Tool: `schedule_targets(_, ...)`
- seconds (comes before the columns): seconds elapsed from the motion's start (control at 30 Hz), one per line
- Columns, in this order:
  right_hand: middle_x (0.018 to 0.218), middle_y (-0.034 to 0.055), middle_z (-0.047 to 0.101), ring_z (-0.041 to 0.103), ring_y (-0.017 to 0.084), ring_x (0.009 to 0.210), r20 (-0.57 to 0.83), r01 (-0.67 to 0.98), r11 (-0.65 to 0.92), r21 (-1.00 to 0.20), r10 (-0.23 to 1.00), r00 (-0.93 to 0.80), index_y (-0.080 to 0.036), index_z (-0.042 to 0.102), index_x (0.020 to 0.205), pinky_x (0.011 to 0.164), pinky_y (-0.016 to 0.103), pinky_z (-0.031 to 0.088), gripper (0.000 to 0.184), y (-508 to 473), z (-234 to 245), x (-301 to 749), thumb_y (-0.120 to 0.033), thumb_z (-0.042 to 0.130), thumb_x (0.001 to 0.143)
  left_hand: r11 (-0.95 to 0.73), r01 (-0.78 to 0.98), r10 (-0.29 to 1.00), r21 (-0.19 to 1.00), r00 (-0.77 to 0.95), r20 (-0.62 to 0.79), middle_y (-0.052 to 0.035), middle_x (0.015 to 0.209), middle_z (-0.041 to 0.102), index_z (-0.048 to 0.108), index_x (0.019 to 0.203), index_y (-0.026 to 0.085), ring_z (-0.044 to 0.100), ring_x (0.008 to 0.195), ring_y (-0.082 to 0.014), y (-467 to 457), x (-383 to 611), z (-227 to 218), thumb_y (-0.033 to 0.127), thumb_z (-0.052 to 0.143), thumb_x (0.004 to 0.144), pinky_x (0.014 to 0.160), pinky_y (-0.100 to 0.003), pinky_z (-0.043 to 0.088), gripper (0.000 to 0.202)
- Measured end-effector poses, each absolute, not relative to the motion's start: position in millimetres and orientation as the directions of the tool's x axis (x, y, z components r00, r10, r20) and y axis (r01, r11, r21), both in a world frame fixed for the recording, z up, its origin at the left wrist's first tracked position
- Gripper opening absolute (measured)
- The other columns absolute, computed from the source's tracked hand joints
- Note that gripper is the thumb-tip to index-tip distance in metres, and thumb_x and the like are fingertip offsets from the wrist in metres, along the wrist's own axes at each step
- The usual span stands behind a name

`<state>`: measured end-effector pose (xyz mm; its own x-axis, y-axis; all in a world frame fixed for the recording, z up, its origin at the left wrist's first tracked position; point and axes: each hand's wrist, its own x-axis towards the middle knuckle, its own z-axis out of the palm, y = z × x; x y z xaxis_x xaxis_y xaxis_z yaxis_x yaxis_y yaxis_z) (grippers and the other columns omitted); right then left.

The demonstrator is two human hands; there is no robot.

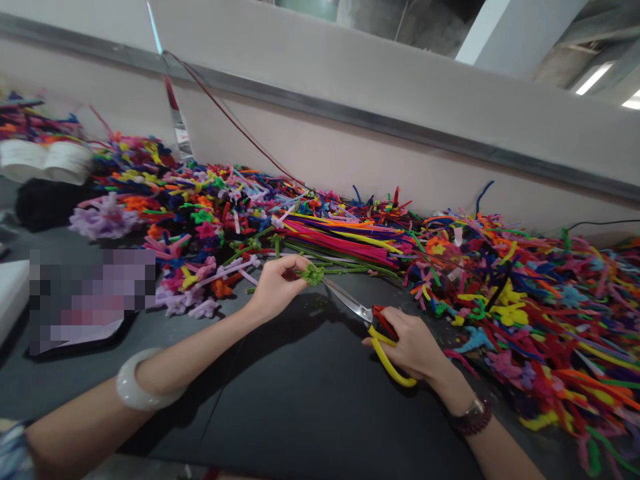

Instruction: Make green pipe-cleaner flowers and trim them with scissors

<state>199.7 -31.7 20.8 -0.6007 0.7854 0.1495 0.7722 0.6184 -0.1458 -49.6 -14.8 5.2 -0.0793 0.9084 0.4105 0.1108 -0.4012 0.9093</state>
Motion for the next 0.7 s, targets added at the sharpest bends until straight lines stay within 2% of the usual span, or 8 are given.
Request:
schedule_targets(0.3, 0.069, 0.0050, 0.057, 0.053, 0.015, 0.058, 0.140, 0.766, 0.621, -0.165, 0.783, -0.606, -0.016, 0.053, 0.080, 0.052, 0.024, 0.039, 0.029, -31.6, 22.7, 199.3, -0.044, 0.047, 0.075, -0.384, 0.123, 0.916, 0.915, -0.077, 0.395, -0.0032, 0.069, 0.058, 0.049, 0.057, 0.015, 0.055, 0.068, -0.0141, -14.9, -50.0, 5.5, 0.012, 0.054, 0.060, 0.060, -0.024, 0.044, 0.006)
schedule_targets(0.53, 0.067, 0.0042, 0.056, 0.052, 0.015, 0.058, 0.142, 0.762, 0.619, -0.192, 0.786, -0.602, -0.017, 0.051, 0.077, 0.053, 0.024, 0.038, 0.027, -32.5, 23.0, 199.5, -0.044, 0.047, 0.076, -0.395, 0.115, 0.911, 0.911, -0.079, 0.405, -0.0025, 0.070, 0.058, 0.049, 0.057, 0.015, 0.055, 0.069, -0.0138, -14.8, -50.3, 5.5, 0.007, 0.052, 0.059, 0.060, -0.023, 0.043, 0.009)
schedule_targets(0.63, 0.065, 0.0023, 0.054, 0.049, 0.014, 0.056, 0.138, 0.779, 0.585, -0.227, 0.811, -0.569, -0.017, 0.049, 0.077, 0.052, 0.024, 0.038, 0.027, -31.2, 26.9, 198.1, -0.044, 0.049, 0.074, -0.387, 0.127, 0.913, 0.913, -0.084, 0.399, -0.0020, 0.068, 0.058, 0.050, 0.058, 0.015, 0.054, 0.066, -0.0129, -14.8, -50.4, 5.6, 0.007, 0.052, 0.058, 0.059, -0.022, 0.043, 0.008)
schedule_targets(0.7, 0.063, 0.0005, 0.053, 0.047, 0.013, 0.054, 0.107, 0.765, 0.575, -0.291, 0.814, -0.571, -0.018, 0.048, 0.074, 0.049, 0.023, 0.038, 0.026, -31.2, 29.2, 199.8, -0.044, 0.047, 0.075, -0.384, 0.133, 0.913, 0.914, -0.092, 0.397, -0.0015, 0.067, 0.058, 0.053, 0.060, 0.014, 0.053, 0.064, -0.0123, -14.6, -50.2, 5.2, 0.007, 0.052, 0.059, 0.057, -0.021, 0.042, 0.007)
